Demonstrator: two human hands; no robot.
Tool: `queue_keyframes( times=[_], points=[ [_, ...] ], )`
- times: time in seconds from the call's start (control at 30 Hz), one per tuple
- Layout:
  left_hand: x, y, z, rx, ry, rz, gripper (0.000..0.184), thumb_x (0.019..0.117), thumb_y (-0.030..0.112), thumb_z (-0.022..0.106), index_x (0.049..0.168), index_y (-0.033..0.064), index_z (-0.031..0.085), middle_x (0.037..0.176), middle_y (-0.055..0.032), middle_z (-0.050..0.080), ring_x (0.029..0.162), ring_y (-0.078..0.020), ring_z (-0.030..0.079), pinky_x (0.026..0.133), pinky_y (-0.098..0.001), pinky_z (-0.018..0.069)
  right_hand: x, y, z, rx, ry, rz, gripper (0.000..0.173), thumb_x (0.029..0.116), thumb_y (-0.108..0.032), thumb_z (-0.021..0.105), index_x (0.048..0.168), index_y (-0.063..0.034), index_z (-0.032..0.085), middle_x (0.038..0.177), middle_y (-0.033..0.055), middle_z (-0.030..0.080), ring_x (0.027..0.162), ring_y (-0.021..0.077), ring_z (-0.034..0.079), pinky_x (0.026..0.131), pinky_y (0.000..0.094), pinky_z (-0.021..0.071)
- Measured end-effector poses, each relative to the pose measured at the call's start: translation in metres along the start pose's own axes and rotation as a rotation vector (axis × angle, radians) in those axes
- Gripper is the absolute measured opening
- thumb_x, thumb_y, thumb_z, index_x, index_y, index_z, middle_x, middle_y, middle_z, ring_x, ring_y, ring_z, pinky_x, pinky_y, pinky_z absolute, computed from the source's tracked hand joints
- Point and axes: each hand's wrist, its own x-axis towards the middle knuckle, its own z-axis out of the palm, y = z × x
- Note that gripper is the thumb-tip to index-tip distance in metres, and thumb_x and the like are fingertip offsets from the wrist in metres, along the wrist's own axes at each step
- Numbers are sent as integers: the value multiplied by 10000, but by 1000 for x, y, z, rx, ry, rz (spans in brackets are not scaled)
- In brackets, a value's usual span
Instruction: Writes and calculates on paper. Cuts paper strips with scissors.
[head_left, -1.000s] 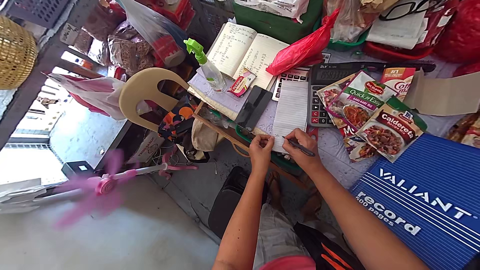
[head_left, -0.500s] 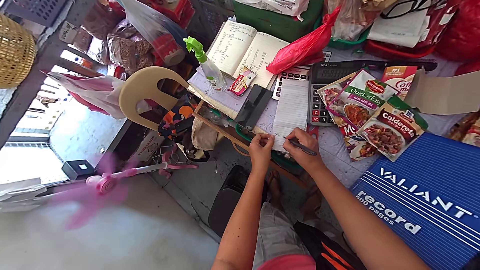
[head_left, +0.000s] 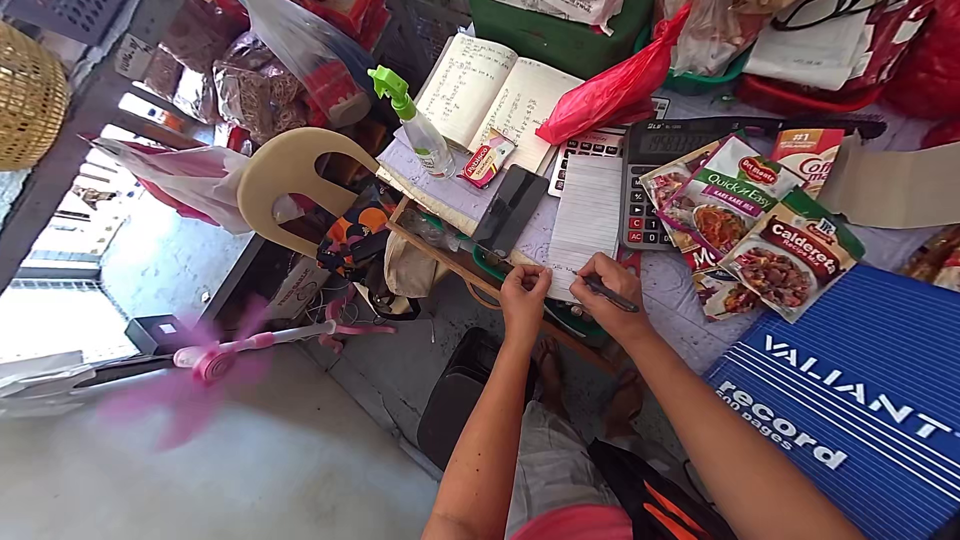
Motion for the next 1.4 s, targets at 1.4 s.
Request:
queue_keyframes(
  times=[1.4],
  points=[
    [0, -1, -2, 18, -4, 4, 142, 936, 190, 765, 1000, 69, 728, 777, -24, 700, 662, -104, 652, 660, -295, 567, -6, -5, 13, 62, 17, -10, 72, 860, -108, 687, 894, -58, 647, 785, 47, 607, 720, 128, 600, 656, 289, 517]
  ],
)
